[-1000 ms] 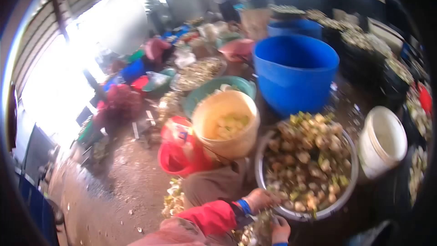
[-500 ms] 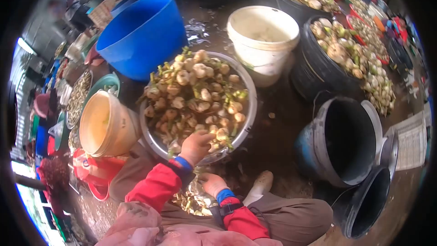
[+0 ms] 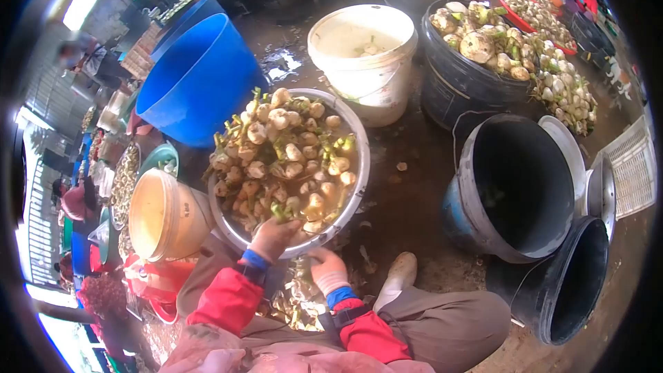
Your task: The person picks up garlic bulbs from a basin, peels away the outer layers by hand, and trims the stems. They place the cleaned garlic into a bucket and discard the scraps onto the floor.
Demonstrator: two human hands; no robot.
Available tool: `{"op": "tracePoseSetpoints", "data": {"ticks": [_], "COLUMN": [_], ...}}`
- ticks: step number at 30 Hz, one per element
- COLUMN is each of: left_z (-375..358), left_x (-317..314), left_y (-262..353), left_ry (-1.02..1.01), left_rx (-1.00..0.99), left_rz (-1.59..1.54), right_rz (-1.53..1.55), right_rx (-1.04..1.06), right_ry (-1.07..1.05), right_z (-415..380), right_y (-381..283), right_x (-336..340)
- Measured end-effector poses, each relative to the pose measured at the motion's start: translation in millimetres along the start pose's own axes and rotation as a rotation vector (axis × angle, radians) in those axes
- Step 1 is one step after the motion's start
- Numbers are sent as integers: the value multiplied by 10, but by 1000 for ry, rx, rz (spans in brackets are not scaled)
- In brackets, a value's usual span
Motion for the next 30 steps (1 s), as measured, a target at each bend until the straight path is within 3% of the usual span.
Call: {"op": "tracePoseSetpoints", "data": {"ticks": [1, 2, 3, 4, 5, 9, 11, 15, 18, 21, 23, 25, 27, 30], "left_z": [-174, -389, -612, -781, -881, -1160, -1182, -1299, -1311, -1292, -1271, -1220, -1334, -1344], "left_x": [152, 110, 54, 150, 112, 157, 213, 34, -88, -143, -64, 46, 89, 187], "left_y": [-38, 61, 157, 84, 109, 35, -5, 117, 82, 64, 55, -77, -118, -255], "left_ry": [-63, -51, -41, -33, -78, -17, 151, 294, 324, 341, 290, 109, 95, 69], "left_rx": [-26, 91, 207, 292, 236, 136, -116, -308, -347, -387, -473, -88, -1, 29], "left_rz": [95, -118, -333, -315, -342, -64, 576, 1046, 1167, 1210, 864, -285, -846, -938], "right_rz": [150, 189, 357, 404, 450, 497, 249, 156, -3, 70, 176, 451, 434, 342], "right_rx": [71, 47, 14, 51, 87, 39, 27, 19, 22, 14, 24, 36, 103, 218], "right_ry": [74, 109, 44, -20, -83, -253, -287, -284, -169, -78, -117, -264, -299, -368], "right_z": [-2, 1, 0, -32, -102, -210, -244, -295, -269, -285, -320, -359, -328, -378], "right_y": [-46, -63, -138, -224, -375, -405, -436, -489, -372, -350, -415, -525, -517, -582], "right_x": [4, -19, -49, -65, -62, -287, -303, -295, -339, -289, -202, -103, -92, -66]}}
Point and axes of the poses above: each hand's wrist, its own z-axis towards the middle knuckle, its own x-axis out of the back of the hand, y = z × x, the point moved 3 cm from there along z, towards the middle knuckle, and after that the axes turned 6 degrees about -x, right-handed, at the moved point
